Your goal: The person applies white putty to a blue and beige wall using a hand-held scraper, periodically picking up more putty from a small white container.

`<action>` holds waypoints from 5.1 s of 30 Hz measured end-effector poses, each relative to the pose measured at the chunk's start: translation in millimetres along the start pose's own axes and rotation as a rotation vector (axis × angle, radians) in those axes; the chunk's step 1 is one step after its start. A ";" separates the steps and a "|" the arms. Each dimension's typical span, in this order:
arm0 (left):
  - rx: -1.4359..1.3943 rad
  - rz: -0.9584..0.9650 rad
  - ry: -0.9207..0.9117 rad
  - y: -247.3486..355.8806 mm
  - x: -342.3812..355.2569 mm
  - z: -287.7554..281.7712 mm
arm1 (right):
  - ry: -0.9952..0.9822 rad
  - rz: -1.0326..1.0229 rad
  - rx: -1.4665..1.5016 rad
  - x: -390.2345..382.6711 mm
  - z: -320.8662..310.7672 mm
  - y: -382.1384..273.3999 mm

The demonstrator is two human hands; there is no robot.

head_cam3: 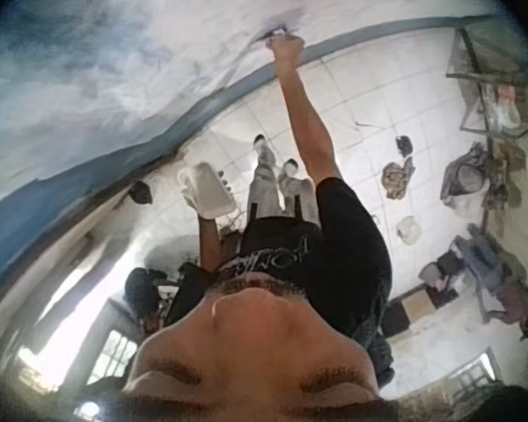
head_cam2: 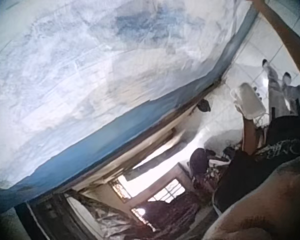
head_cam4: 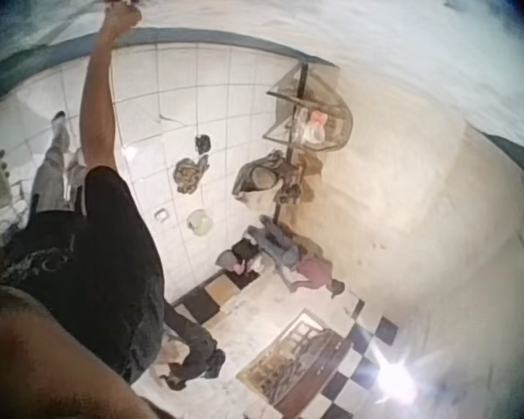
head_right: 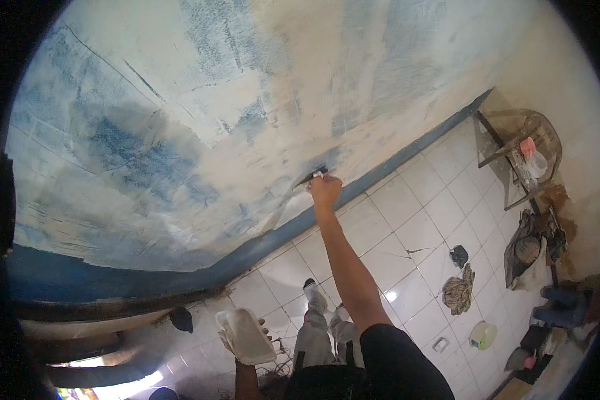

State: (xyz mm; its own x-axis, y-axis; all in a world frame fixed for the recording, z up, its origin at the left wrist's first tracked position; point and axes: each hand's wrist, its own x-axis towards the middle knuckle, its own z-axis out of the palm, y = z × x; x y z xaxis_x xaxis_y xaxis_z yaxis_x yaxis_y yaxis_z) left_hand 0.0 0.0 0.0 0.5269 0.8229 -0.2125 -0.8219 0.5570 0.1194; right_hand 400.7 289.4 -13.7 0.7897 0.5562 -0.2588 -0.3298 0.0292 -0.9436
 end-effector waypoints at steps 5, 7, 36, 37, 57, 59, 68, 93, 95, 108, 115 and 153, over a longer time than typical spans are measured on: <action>-0.012 0.059 0.001 1.5 -6.6 -3.9 | -0.091 -0.076 0.048 -42.4 -3.4 -75.9; -0.020 0.066 -0.005 -0.3 -8.1 -1.0 | -0.035 -0.071 0.067 -56.4 -15.5 -79.5; -0.011 0.010 0.010 -1.8 -1.3 1.7 | -0.149 -0.197 0.278 -124.2 14.8 -278.7; 0.012 0.007 0.004 0.3 -1.6 0.1 | -0.115 -0.223 0.228 -125.8 5.3 -271.1; -0.157 0.020 0.001 2.4 6.4 26.9 | -0.209 -0.169 0.084 -139.4 70.3 -288.9; 0.005 -0.027 -0.085 2.8 11.4 29.3 | -0.185 -0.160 0.159 -147.1 48.9 -303.6; -0.085 0.003 -0.022 -1.2 6.2 19.1 | -0.009 -0.104 0.000 -90.1 -65.0 -176.7; -0.009 0.006 0.013 -3.8 9.1 19.3 | -0.129 -0.262 -0.040 -5.9 22.6 -203.7; -0.056 -0.005 0.034 -6.2 13.6 28.3 | -0.168 -0.283 0.031 -30.1 23.0 -249.8; -0.004 0.015 0.053 1.2 -4.7 4.2 | 0.002 -0.138 -0.105 -3.9 -76.4 -98.3; -0.095 0.000 0.062 -0.5 -4.3 16.2 | -0.049 -0.168 -0.318 83.4 -56.4 -1.6; 0.001 0.024 0.128 14.1 1.2 3.9 | 0.158 -0.150 -0.344 19.6 19.8 -54.6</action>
State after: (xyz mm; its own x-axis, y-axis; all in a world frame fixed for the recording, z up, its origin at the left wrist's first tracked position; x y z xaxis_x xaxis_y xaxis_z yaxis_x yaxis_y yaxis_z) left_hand -10.1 9.3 5.2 0.4752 0.8152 -0.3313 -0.8336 0.5375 0.1270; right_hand 423.9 315.2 36.8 0.8944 0.4317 -0.1167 -0.0342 -0.1942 -0.9804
